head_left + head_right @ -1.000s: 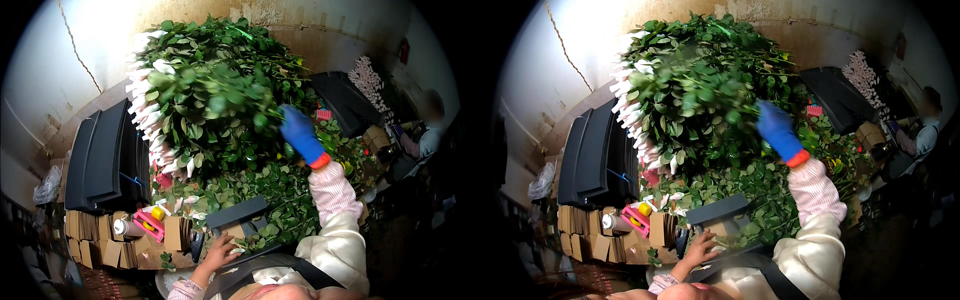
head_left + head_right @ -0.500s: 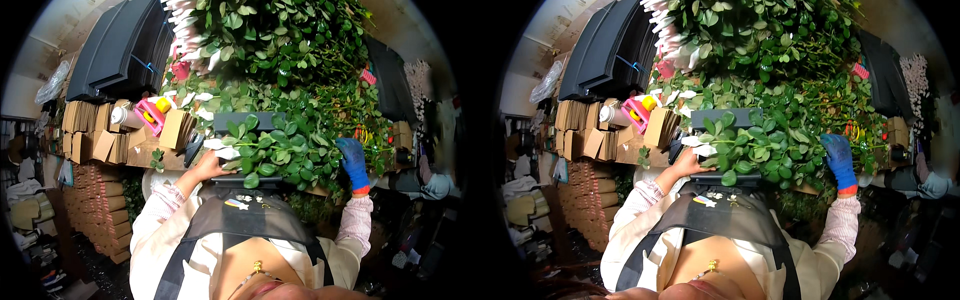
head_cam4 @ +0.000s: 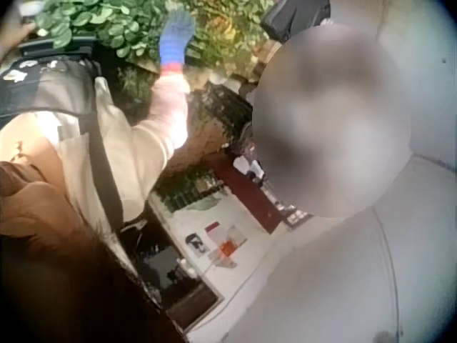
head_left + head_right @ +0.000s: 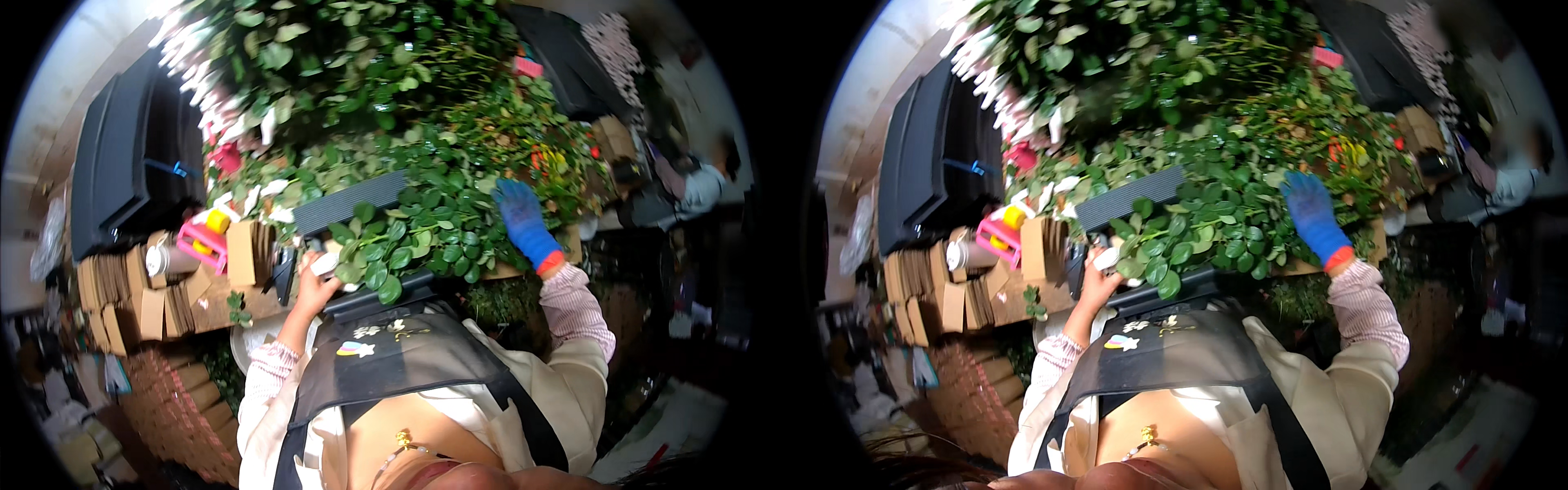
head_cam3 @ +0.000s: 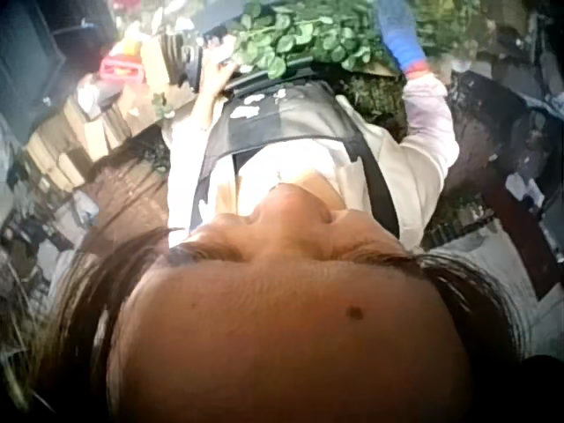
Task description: The person arranges white flowers and green leaves into a black rectangular tray. They place the flowers and leaves into the tray, then cover them with a lid. The person repeats this process with multiple trays.
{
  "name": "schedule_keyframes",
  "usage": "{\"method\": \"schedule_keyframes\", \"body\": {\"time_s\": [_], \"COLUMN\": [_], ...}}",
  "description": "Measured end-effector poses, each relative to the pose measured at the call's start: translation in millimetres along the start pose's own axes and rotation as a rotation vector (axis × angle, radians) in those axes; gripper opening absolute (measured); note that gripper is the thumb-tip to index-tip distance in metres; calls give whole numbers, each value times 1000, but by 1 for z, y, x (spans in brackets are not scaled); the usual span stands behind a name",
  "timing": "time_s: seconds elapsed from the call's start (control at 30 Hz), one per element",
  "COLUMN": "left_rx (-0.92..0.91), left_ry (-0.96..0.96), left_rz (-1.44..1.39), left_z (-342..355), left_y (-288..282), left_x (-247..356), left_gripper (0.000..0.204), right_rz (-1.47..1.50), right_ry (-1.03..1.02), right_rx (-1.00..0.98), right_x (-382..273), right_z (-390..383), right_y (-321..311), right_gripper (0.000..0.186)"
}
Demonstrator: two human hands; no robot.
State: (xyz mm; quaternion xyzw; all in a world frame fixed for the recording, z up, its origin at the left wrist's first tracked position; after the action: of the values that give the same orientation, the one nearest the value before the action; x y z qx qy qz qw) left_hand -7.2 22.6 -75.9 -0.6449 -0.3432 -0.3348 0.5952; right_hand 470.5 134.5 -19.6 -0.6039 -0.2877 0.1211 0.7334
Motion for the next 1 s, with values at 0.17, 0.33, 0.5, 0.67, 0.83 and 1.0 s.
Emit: {"method": "schedule_keyframes", "body": {"time_s": [0.17, 0.33, 0.5, 0.67, 0.83, 1.0], "left_rx": [-60, -211, -280, -276, -290, -360], "left_ry": [164, 200, 147, 188, 190, 81], "left_rz": [160, 78, 103, 120, 116, 19], "left_z": [4, 5, 10, 13, 14, 8], "left_y": [-7, -9, -10, -9, -6, 4], "left_x": [25, 36, 33, 32, 35, -9], "left_gripper": [38, 43, 48, 39, 40, 38], "right_rz": [37, 431, 441, 569, 468, 608], "right_ry": [277, -68, -98, 32, 298, -51], "right_rx": [-85, 46, -240, -128, 112, 306], "right_x": [-19, -83, -91, -59, -3, -41], "right_z": [33, 49, 58, 41, 26, 54], "right_y": [-87, -88, -41, -90, -146, -187], "right_gripper": [45, 36, 17, 21, 37, 28]}}
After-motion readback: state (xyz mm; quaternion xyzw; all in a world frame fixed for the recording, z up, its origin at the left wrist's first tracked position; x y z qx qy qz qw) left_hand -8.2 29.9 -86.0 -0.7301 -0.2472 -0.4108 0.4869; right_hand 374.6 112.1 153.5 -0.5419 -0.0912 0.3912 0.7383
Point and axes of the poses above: each hand's wrist, its own z-axis towards the middle knuckle, its own y-axis out of the palm, x = y × z, the point moved 2 cm from there along z, towards the middle knuckle, and after that the axes turned 5 degrees about -y, right-handed, at the moved point
